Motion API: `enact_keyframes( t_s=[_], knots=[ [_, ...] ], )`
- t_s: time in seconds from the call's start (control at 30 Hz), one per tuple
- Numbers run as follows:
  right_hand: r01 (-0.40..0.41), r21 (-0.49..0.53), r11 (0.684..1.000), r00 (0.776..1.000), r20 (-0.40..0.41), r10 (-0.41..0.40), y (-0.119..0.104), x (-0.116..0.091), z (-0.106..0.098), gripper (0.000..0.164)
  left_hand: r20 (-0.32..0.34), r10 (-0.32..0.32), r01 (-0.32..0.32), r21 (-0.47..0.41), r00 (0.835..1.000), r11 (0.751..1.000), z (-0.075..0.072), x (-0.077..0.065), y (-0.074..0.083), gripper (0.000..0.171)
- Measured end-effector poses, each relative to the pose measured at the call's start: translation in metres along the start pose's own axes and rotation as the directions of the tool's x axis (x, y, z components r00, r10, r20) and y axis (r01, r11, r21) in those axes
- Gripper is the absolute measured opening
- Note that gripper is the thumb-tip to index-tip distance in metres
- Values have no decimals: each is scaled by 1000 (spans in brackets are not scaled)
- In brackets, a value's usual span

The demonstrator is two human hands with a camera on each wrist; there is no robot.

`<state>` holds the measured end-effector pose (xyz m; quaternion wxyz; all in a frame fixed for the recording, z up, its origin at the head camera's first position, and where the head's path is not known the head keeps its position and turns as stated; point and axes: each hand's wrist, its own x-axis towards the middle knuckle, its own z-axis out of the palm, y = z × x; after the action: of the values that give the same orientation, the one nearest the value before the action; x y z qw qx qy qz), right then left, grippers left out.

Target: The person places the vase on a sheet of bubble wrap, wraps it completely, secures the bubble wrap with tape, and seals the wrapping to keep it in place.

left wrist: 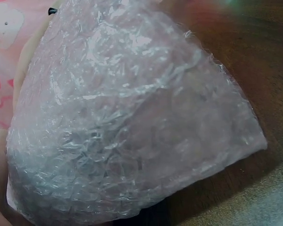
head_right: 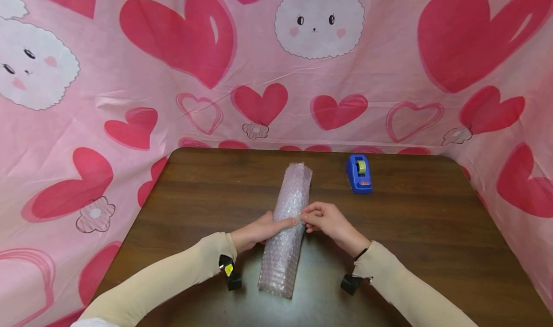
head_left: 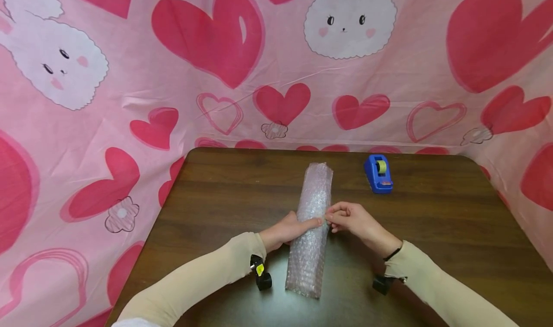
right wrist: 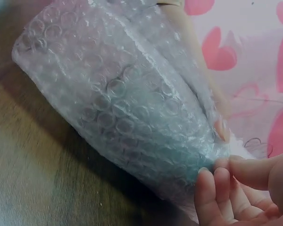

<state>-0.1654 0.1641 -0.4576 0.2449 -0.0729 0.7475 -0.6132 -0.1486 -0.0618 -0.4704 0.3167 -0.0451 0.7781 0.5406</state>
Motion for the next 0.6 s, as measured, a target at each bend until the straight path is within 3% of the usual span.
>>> enact_keyframes(
  t_s=[0.3, 0.6],
  knots=[
    [-45, -35, 998, 998, 39, 46, 1, 3, -3, 19, 16, -17, 17, 0, 1000, 1000, -2, -1, 2, 114],
    [-94, 18, 995, 993, 74, 93, 4, 10, -8, 18, 56, -5, 7, -41, 998, 999, -3, 1, 1, 106]
  ],
)
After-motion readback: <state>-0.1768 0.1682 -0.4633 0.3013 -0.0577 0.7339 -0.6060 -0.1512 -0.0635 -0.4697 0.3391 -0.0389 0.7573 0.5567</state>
